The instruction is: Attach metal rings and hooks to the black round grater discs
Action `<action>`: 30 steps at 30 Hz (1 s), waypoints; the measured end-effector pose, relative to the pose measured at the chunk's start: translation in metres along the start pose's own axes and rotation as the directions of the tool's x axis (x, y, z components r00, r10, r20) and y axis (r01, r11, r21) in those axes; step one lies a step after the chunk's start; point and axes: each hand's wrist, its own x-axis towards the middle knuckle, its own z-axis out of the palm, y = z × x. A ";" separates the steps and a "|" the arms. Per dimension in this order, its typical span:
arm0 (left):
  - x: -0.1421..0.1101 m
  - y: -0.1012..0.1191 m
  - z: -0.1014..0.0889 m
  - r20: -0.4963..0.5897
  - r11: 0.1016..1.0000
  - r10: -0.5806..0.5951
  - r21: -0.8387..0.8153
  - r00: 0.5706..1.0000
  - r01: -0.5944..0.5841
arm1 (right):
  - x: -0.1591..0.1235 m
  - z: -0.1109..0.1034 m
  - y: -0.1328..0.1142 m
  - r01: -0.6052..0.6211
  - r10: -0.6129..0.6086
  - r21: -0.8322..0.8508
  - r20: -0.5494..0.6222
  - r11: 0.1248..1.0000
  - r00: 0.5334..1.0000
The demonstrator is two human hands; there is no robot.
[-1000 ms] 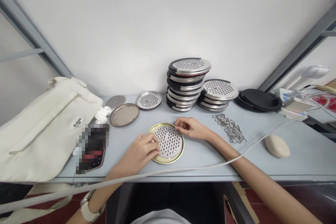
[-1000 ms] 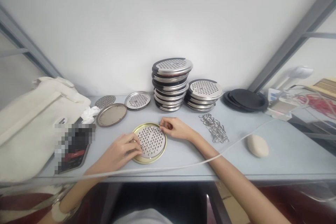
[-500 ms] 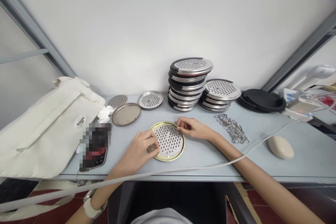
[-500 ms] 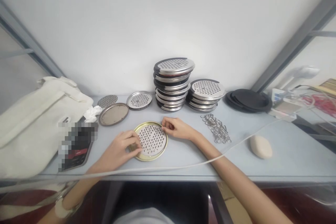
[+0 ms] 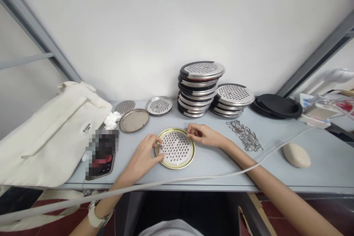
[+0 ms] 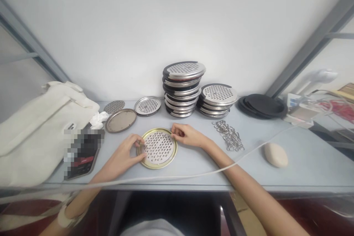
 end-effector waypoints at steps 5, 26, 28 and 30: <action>0.001 0.002 0.001 0.004 1.000 0.015 -0.017 1.000 -0.015 | 0.000 0.000 0.001 0.003 -0.003 -0.003 -0.001 1.000 1.000; 0.003 0.030 0.004 0.144 0.976 0.212 0.027 0.967 -0.218 | 0.000 0.001 0.002 -0.009 0.009 -0.015 -0.008 1.000 1.000; 0.008 0.036 0.010 0.190 0.955 0.272 0.062 0.943 -0.288 | 0.000 0.001 0.001 -0.010 0.010 -0.015 -0.008 1.000 1.000; 0.015 0.038 0.017 0.187 0.949 0.285 0.081 0.940 -0.304 | 0.000 0.001 0.001 -0.007 0.007 -0.015 -0.005 1.000 1.000</action>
